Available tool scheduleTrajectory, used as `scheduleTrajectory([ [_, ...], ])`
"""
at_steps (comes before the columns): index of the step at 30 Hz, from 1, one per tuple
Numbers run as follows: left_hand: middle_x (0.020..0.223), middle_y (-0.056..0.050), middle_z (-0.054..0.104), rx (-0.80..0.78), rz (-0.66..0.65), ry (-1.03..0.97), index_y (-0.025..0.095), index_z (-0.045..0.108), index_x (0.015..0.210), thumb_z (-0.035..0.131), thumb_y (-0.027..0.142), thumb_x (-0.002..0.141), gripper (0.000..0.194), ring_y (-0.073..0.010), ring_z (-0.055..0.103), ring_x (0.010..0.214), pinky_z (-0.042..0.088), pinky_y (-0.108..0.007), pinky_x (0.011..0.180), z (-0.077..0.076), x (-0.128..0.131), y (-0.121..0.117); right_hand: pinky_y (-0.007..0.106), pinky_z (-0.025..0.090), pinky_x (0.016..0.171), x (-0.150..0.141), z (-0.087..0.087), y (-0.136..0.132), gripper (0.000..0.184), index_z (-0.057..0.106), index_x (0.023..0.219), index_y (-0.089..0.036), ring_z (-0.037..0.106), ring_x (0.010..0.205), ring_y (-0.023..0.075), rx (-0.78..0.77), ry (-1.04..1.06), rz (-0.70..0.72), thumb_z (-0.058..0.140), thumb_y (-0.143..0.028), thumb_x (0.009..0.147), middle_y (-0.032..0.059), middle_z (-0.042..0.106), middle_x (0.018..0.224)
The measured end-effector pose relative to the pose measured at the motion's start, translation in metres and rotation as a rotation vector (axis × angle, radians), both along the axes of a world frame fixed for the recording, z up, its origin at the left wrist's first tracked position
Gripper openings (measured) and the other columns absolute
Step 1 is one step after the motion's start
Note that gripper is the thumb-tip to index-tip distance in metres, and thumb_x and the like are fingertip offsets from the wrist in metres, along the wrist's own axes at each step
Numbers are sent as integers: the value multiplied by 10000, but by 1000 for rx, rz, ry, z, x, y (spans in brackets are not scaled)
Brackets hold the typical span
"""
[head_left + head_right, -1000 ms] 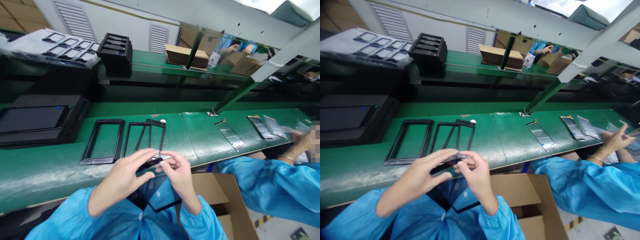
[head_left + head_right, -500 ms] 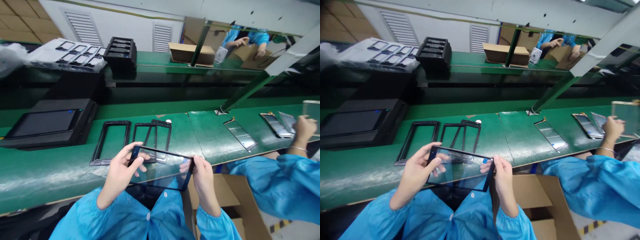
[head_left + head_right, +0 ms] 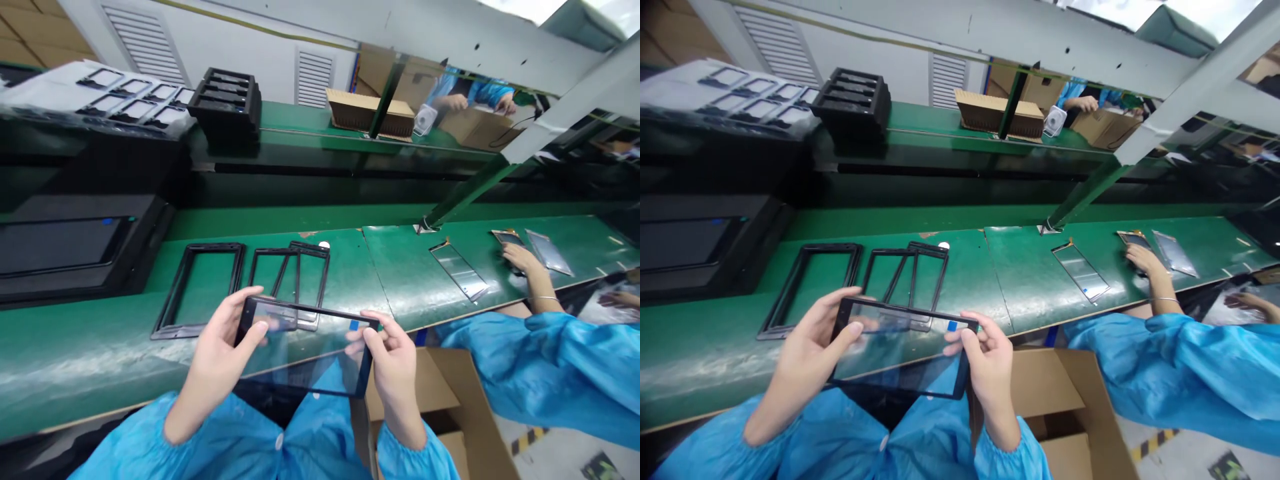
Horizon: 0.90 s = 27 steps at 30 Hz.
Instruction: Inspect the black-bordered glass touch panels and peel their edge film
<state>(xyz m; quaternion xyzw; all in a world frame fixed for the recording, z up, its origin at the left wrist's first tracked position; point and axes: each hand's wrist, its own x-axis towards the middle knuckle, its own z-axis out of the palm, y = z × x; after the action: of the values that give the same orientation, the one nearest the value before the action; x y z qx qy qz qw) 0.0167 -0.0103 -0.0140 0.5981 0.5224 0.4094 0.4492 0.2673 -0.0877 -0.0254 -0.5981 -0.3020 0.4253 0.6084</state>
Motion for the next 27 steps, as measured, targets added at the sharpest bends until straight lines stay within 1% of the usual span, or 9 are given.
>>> scheduleTrajectory([
  [1,1393,-169,726,133,-29,110,229,585,1466,702,360,984,513,-309,773,1133,658,-446,916,2,1,3,304,669,603,-1,1,-2,378,788,1109,-190,805,567,230,-3,-23,9,846,-491,888,81,850,761],
  [3,1502,-125,675,390,-159,317,269,677,1421,706,322,984,441,-346,637,1381,443,-579,1224,8,5,9,314,677,603,-5,3,-7,350,791,1080,-184,807,565,239,-2,-57,27,827,-488,910,89,847,747],
  [5,1329,-65,787,538,-346,429,299,785,1270,701,336,1008,278,-324,682,1312,279,-615,1313,13,8,18,322,685,610,-9,3,-11,348,794,1086,-179,815,577,251,-3,-90,37,817,-484,922,90,842,727],
  [8,1028,-2,860,614,-478,429,286,836,1111,654,333,1062,194,-236,783,1020,342,-548,1291,17,11,26,317,689,619,-11,3,-13,336,799,1089,-175,821,589,255,-7,-123,30,806,-474,936,88,840,718],
  [12,1056,-27,864,643,-482,417,228,829,1117,612,268,1079,225,-220,801,950,525,-430,1119,19,13,22,295,680,593,-10,2,-10,294,808,1091,-189,814,574,236,-10,-98,40,806,-444,944,80,851,758],
  [16,1197,-54,848,450,-598,419,247,796,1296,578,298,1075,314,-273,806,1054,616,-345,883,22,21,15,303,691,682,-15,7,0,295,833,1175,-240,835,657,228,34,-44,240,811,-426,947,42,863,808],
  [19,1113,-39,862,130,-626,244,293,785,1345,539,340,1090,357,-241,826,875,630,-314,794,21,26,12,355,700,796,-17,9,6,394,819,1284,-285,852,775,243,54,59,396,797,-499,954,38,874,885],
  [23,1112,-100,849,-338,-450,-119,239,668,1503,554,462,1081,491,-244,833,860,659,-291,695,15,23,7,317,694,714,-11,2,11,422,877,1128,-241,855,787,258,1,164,259,738,-606,968,96,874,912],
  [27,1176,-178,828,-451,-310,-287,174,619,1536,670,537,1011,641,-287,839,880,685,-324,670,10,21,-2,379,698,657,-10,-5,15,504,882,975,-175,830,655,292,-7,165,170,756,-660,923,118,848,771],
])
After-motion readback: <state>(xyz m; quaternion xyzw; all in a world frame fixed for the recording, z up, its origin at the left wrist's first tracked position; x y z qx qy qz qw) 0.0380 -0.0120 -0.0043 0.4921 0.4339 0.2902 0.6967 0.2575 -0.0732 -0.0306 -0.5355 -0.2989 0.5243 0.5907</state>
